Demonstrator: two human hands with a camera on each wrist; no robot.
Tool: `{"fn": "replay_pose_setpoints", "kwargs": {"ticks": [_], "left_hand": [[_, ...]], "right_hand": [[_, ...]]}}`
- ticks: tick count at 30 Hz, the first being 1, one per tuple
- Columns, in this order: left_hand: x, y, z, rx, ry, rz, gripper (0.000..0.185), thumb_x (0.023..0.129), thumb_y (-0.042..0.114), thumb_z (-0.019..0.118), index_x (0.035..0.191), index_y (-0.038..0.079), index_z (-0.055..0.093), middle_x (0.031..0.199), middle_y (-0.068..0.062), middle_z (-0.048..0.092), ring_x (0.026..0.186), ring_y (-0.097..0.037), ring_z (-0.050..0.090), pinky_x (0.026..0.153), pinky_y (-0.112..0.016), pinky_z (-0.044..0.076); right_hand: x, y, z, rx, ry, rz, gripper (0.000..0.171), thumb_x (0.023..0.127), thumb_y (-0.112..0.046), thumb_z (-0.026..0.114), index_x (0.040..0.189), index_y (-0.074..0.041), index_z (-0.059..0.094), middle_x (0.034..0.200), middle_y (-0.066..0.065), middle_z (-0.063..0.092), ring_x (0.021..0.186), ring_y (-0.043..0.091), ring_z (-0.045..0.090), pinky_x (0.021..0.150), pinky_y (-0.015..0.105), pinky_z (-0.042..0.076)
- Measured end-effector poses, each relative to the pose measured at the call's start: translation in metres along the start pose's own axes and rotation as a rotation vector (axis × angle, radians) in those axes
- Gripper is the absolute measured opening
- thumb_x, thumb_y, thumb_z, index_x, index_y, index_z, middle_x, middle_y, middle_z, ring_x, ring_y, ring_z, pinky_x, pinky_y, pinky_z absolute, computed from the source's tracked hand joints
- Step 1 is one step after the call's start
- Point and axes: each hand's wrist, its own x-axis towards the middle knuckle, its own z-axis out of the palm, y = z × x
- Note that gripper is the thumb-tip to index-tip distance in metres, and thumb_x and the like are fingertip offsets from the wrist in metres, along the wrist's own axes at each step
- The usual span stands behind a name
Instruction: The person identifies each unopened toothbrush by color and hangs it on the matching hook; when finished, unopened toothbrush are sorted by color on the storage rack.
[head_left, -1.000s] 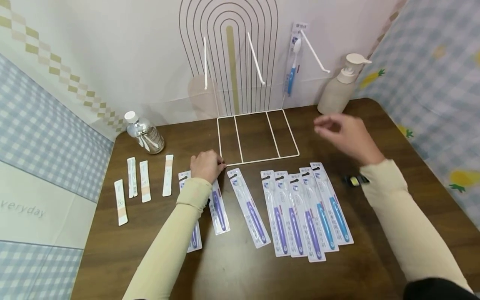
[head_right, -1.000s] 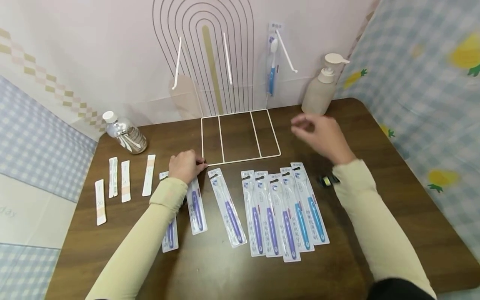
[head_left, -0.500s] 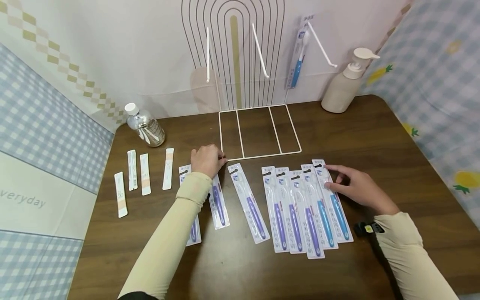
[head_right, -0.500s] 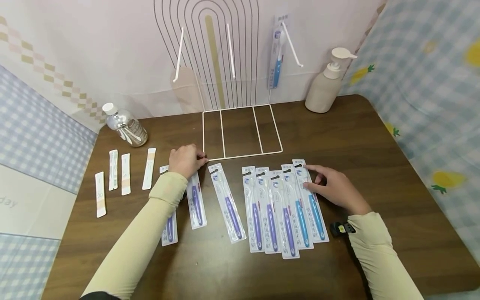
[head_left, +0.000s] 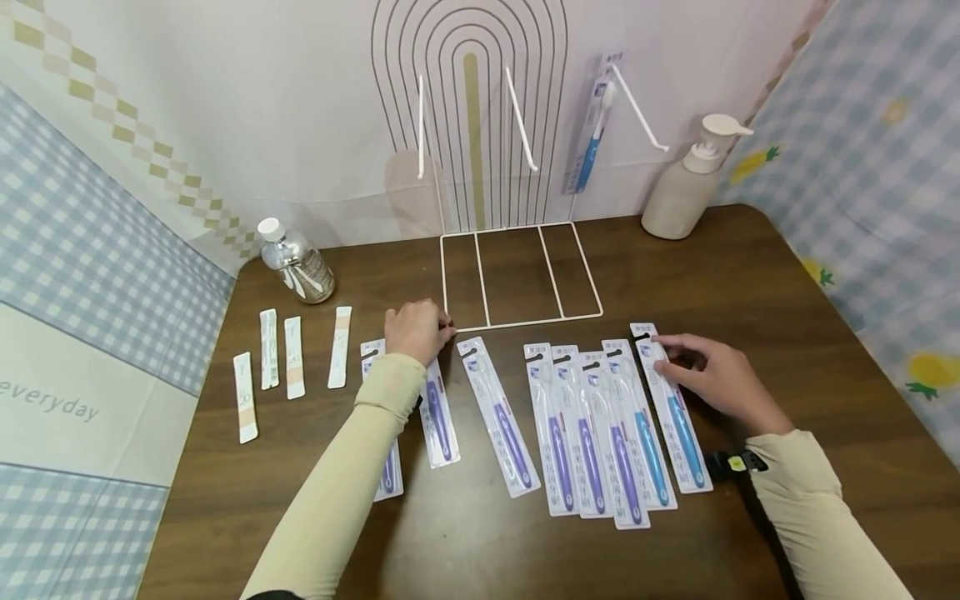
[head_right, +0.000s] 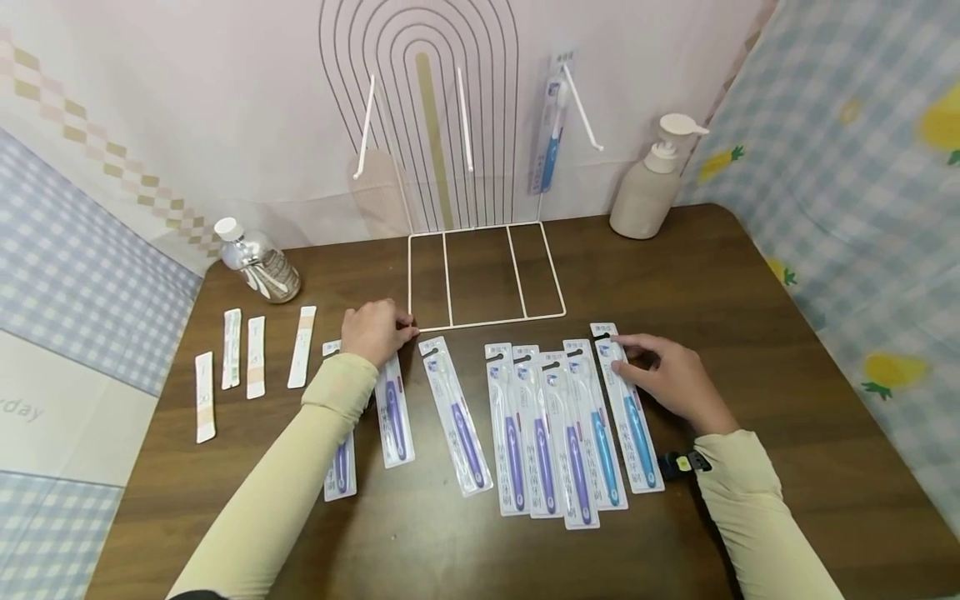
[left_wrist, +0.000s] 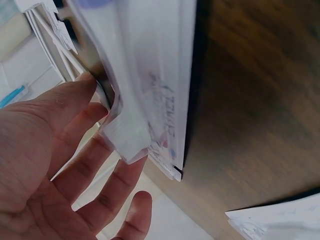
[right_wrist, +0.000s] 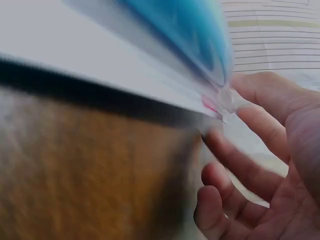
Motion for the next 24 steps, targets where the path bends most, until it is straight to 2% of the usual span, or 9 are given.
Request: {"fn": "replay_pose_setpoints", "kwargs": {"ticks": [4, 7, 11, 14, 17, 19, 24], "left_hand": [[-0.001, 0.001, 0.0, -0.002, 0.007, -0.001, 0.015, 0.097, 0.032, 0.079, 0.107, 0.022, 0.085, 0.113, -0.001, 0.079, 0.104, -0.029, 0.072, 0.094, -0.05, 0.045], [-0.002, 0.001, 0.001, -0.001, 0.013, -0.004, 0.014, 0.098, 0.032, 0.079, 0.105, 0.022, 0.086, 0.11, -0.001, 0.08, 0.102, -0.029, 0.073, 0.094, -0.05, 0.045], [-0.003, 0.001, 0.002, -0.004, 0.016, -0.005, 0.015, 0.098, 0.032, 0.079, 0.107, 0.022, 0.085, 0.111, -0.001, 0.08, 0.102, -0.029, 0.073, 0.094, -0.05, 0.045], [-0.003, 0.0, 0.002, -0.008, 0.017, -0.008, 0.016, 0.098, 0.032, 0.079, 0.109, 0.022, 0.085, 0.113, -0.001, 0.08, 0.104, -0.029, 0.073, 0.094, -0.05, 0.045], [-0.003, 0.001, 0.003, -0.006, 0.02, -0.008, 0.016, 0.097, 0.032, 0.079, 0.108, 0.022, 0.085, 0.113, -0.002, 0.08, 0.104, -0.029, 0.073, 0.094, -0.05, 0.045], [-0.003, 0.001, 0.002, -0.005, 0.024, -0.006, 0.016, 0.097, 0.032, 0.08, 0.108, 0.022, 0.086, 0.113, -0.002, 0.08, 0.104, -0.029, 0.073, 0.094, -0.05, 0.045], [-0.004, 0.002, 0.002, -0.003, 0.034, -0.002, 0.014, 0.097, 0.032, 0.08, 0.105, 0.022, 0.086, 0.112, -0.002, 0.08, 0.103, -0.029, 0.073, 0.092, -0.05, 0.045]], "right_hand": [[-0.002, -0.008, -0.009, -0.003, 0.067, -0.014, 0.045, 0.099, -0.032, 0.078, 0.138, -0.012, 0.071, 0.091, 0.002, 0.075, 0.071, 0.015, 0.057, 0.063, 0.028, 0.045], [-0.002, -0.019, -0.02, -0.038, 0.141, -0.063, 0.044, 0.097, -0.028, 0.08, 0.138, -0.013, 0.072, 0.089, 0.001, 0.076, 0.07, 0.012, 0.059, 0.062, 0.023, 0.046], [0.003, -0.042, -0.036, -0.085, 0.282, -0.178, 0.046, 0.092, -0.017, 0.085, 0.136, -0.014, 0.074, 0.074, -0.001, 0.069, 0.061, 0.008, 0.052, 0.055, 0.017, 0.039], [0.009, -0.066, -0.051, -0.12, 0.419, -0.293, 0.05, 0.085, -0.007, 0.089, 0.132, -0.013, 0.075, 0.067, -0.001, 0.062, 0.057, 0.004, 0.042, 0.052, 0.016, 0.033], [0.015, -0.095, -0.068, -0.12, 0.557, -0.392, 0.052, 0.08, 0.001, 0.09, 0.129, -0.01, 0.077, 0.07, 0.004, 0.066, 0.058, -0.001, 0.039, 0.055, 0.014, 0.031], [0.019, -0.115, -0.078, -0.095, 0.629, -0.426, 0.052, 0.08, 0.005, 0.089, 0.129, -0.009, 0.076, 0.075, 0.01, 0.071, 0.06, -0.003, 0.038, 0.058, 0.012, 0.031], [0.032, -0.154, -0.095, -0.01, 0.753, -0.423, 0.048, 0.086, 0.002, 0.086, 0.13, -0.014, 0.074, 0.089, 0.018, 0.078, 0.06, -0.008, 0.039, 0.061, 0.009, 0.033]]}}
